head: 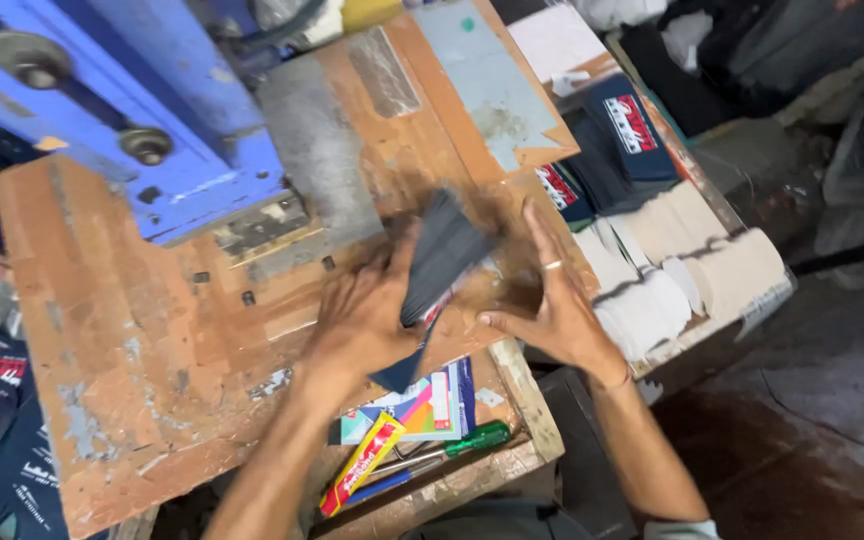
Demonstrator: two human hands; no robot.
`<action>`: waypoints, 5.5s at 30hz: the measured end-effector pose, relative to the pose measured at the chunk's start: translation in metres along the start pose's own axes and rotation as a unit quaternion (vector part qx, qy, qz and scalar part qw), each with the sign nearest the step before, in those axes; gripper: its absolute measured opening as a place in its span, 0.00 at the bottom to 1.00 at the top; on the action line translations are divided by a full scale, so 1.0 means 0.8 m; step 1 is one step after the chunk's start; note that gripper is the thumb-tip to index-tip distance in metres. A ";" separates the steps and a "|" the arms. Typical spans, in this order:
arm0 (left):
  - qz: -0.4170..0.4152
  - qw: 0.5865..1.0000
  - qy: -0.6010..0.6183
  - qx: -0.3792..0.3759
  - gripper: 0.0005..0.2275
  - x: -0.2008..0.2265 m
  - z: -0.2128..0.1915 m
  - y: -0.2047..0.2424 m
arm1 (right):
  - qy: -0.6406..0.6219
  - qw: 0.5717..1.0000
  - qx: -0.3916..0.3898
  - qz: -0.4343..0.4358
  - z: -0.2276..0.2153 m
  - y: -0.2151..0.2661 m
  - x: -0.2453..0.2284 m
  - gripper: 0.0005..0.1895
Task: The person repeatedly places dark blue rectangular cards under a blue manual press machine on a wooden table. They press down on the machine's lever to stamp the cards, then remove them and place them into a wooden crate to the left.
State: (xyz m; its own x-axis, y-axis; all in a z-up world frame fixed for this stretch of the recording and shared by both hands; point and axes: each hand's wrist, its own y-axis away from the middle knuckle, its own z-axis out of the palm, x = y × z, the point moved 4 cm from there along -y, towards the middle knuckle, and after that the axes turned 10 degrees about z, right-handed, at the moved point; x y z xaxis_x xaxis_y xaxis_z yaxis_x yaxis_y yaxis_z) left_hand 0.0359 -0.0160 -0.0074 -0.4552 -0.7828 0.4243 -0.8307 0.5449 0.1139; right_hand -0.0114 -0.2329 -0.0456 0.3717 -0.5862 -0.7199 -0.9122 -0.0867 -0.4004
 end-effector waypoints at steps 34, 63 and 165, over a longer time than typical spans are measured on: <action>0.030 0.935 0.231 0.266 0.46 -0.064 0.026 0.116 | -0.135 0.962 -0.159 0.173 0.009 -0.004 0.038 0.44; -0.057 0.929 -0.024 0.365 0.19 -0.095 0.075 0.164 | -0.096 0.989 0.021 0.111 -0.036 -0.248 0.286 0.41; 0.016 0.950 0.104 0.294 0.11 -0.356 -0.058 0.050 | 0.299 0.942 -0.153 0.005 0.215 -0.081 -0.035 0.48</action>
State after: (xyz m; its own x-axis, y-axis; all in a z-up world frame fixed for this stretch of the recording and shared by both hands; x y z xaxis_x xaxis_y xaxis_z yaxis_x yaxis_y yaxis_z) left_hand 0.1470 0.2431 -0.0822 -0.4604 -0.6592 0.5946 -0.8811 0.2577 -0.3966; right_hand 0.0668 -0.0724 -0.0973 0.2818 -0.9294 -0.2383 -0.9564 -0.2523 -0.1471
